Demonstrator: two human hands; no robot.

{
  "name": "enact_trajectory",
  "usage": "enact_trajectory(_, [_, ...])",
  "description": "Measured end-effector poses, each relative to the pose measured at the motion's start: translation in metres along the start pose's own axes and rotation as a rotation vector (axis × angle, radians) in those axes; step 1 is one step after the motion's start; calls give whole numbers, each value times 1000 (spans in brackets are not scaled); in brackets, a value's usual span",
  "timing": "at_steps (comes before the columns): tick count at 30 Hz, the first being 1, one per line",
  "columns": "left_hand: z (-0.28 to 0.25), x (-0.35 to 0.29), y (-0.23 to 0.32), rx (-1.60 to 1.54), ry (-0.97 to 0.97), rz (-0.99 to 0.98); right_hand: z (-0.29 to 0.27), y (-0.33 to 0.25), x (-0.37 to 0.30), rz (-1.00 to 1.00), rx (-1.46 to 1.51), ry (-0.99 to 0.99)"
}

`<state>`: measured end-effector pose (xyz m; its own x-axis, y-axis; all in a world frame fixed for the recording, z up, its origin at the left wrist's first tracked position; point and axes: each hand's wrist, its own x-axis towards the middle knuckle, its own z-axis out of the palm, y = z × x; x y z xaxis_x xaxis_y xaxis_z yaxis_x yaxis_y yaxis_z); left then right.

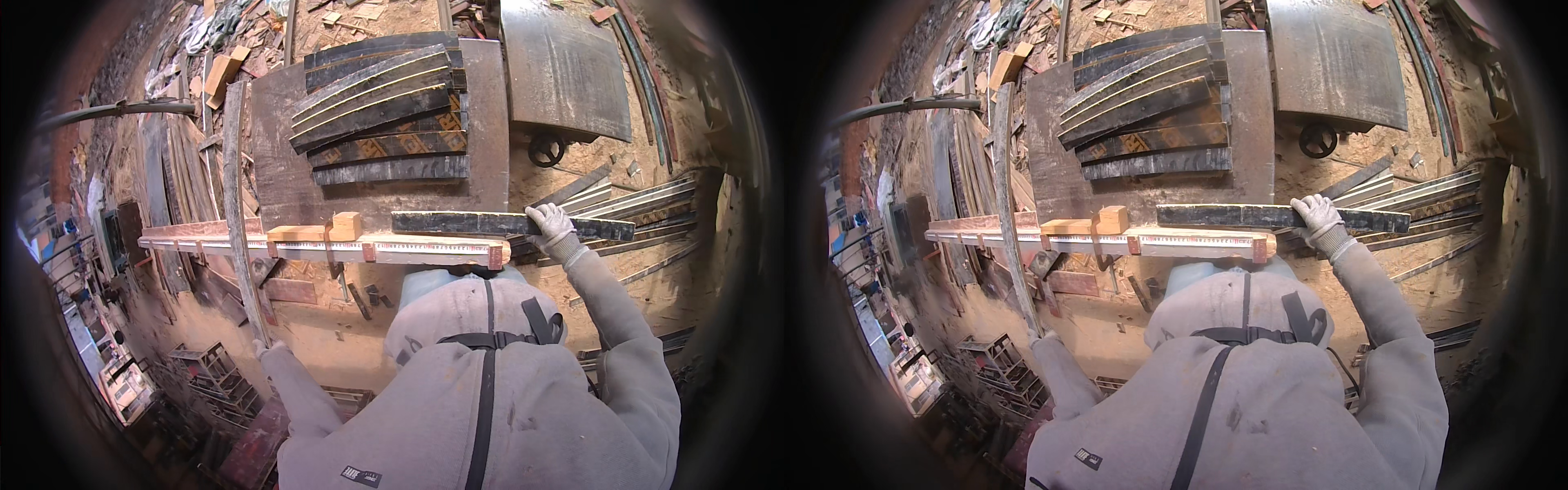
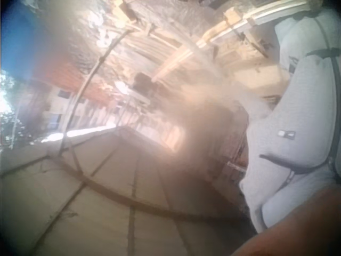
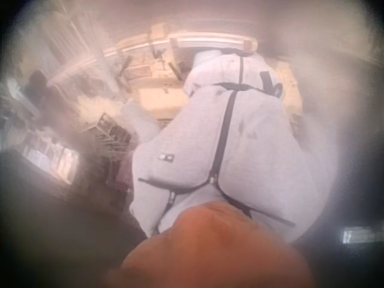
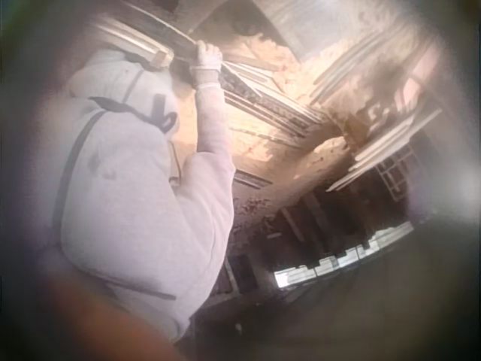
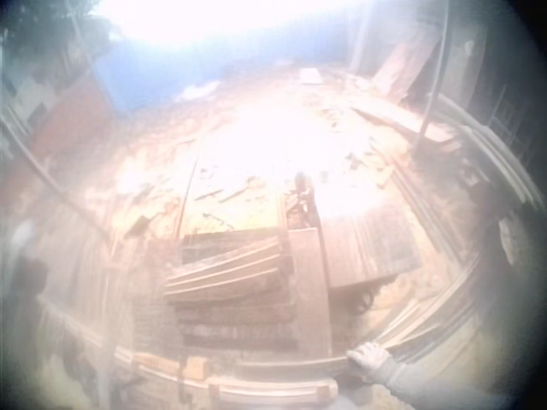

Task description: The person repeatedly places thin wooden strips on a table saw, cuts them to length, and stacks the cut pieces. The person then gathers the cut pieces and carries them to another area.

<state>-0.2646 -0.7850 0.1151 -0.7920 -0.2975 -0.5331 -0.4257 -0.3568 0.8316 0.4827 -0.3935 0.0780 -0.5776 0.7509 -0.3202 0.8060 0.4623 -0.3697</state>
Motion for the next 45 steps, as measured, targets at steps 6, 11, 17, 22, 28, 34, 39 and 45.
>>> enact_trajectory(6, [34,-32,-138,-173,-88,-179,37,-61,32,-108,-23,-150])
enact_trajectory(11, [83,-125,-154,1182,-152,-91,34,-65,48,-162,-160,-248])
enact_trajectory(17, [104,-339,-265,1550,-1967,1272,37,-53,65,-216,-221,-187])
enact_trajectory(22, [128,-369,-322,1907,-2281,1343,34,-45,64,-251,-259,-39])
enact_trajectory(28, [151,-368,-334,1690,-2299,1370,5,52,0,218,-141,94])
enact_trajectory(34, [190,-401,-326,1626,-2343,1324,-1,101,-15,193,-315,98])
enact_trajectory(39, [228,-399,-308,1560,-2319,1422,-8,75,16,142,-320,139])
enact_trajectory(45, [357,-440,-333,1795,-2271,1472,-84,124,117,222,-289,125])
